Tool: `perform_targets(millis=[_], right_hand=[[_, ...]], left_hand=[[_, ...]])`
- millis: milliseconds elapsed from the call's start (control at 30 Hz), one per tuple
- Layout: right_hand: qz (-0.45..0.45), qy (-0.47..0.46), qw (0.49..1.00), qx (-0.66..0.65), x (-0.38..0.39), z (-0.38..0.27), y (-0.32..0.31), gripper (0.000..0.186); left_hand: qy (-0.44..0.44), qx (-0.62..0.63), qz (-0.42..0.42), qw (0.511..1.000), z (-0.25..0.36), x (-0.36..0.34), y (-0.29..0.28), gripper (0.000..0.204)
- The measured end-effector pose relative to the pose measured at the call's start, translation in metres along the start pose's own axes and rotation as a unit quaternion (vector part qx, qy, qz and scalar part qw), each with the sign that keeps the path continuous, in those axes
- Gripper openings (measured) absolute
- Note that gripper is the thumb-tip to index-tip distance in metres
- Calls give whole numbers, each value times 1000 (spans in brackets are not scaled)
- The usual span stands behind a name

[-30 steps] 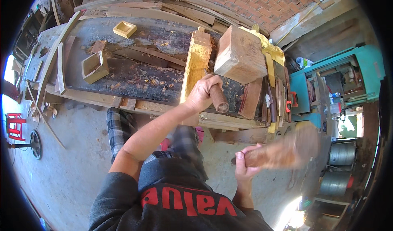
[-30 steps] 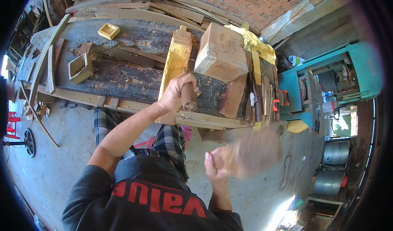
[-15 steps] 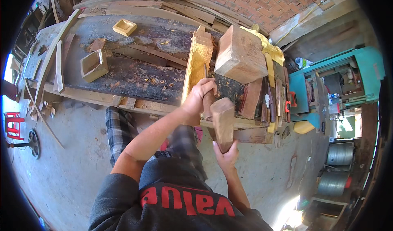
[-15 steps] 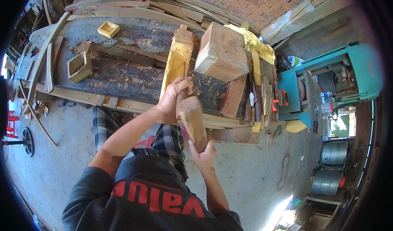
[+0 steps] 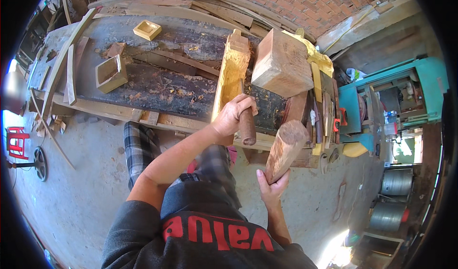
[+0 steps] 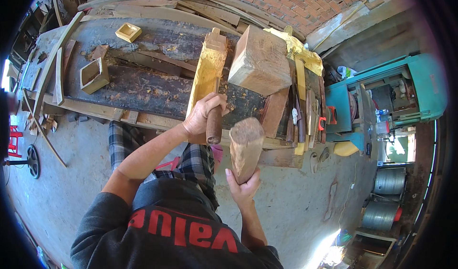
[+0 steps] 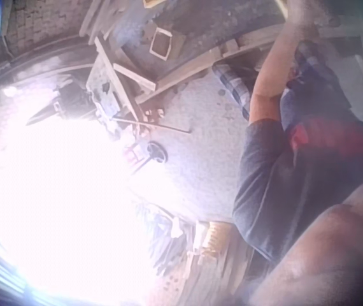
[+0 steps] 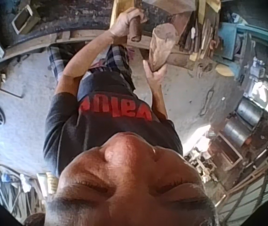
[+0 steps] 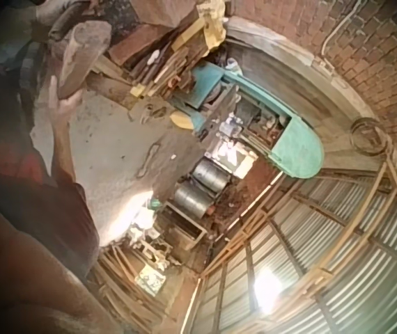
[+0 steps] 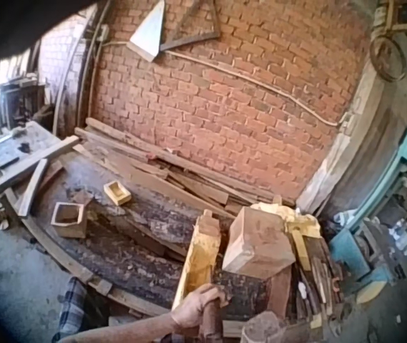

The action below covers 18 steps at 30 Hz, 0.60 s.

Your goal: Carving a wooden workpiece using a hand chisel and a wooden mallet at a workbench.

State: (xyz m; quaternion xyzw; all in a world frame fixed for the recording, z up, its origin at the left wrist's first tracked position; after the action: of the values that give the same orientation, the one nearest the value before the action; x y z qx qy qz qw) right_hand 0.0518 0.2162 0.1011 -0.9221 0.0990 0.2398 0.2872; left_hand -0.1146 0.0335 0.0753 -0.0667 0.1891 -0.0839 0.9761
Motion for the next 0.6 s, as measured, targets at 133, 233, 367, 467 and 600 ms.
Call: perform_targets(millis=[133,233,367,467,600], right_hand=[[-56,52,997,6,-9,-4,-2,59],[-45,8,999,-1,-7,-20,-19,59],[-5,-109,980,-165,-3,-35,-22,59],[-95,14,986,138,-26,-14,8,50],[8,-37,999,7,-17,-37,-13,55]], left_hand=[[-3,-20,12,1000,-5,-7,-1,33],[-5,-17,7,1000,-3,-19,-4,30],[-20,6,10,1000,9,-37,-4,27],[-34,-7,12,999,7,-43,2,27],[-21,-25,37,999,0,-40,6,25]])
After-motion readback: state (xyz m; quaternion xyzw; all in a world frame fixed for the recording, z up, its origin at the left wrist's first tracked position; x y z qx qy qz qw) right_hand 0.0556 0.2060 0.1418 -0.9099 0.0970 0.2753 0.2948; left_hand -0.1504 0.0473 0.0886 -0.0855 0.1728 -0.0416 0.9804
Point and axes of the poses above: each hand's wrist, its own x-axis away from the middle knuckle, its own y-axis out of the palm, z = x × y, the point moved 9 cm from there along -x, towards the middle knuckle, and after that the axes turned 12 degrees about -y, right-handed, at the moved point
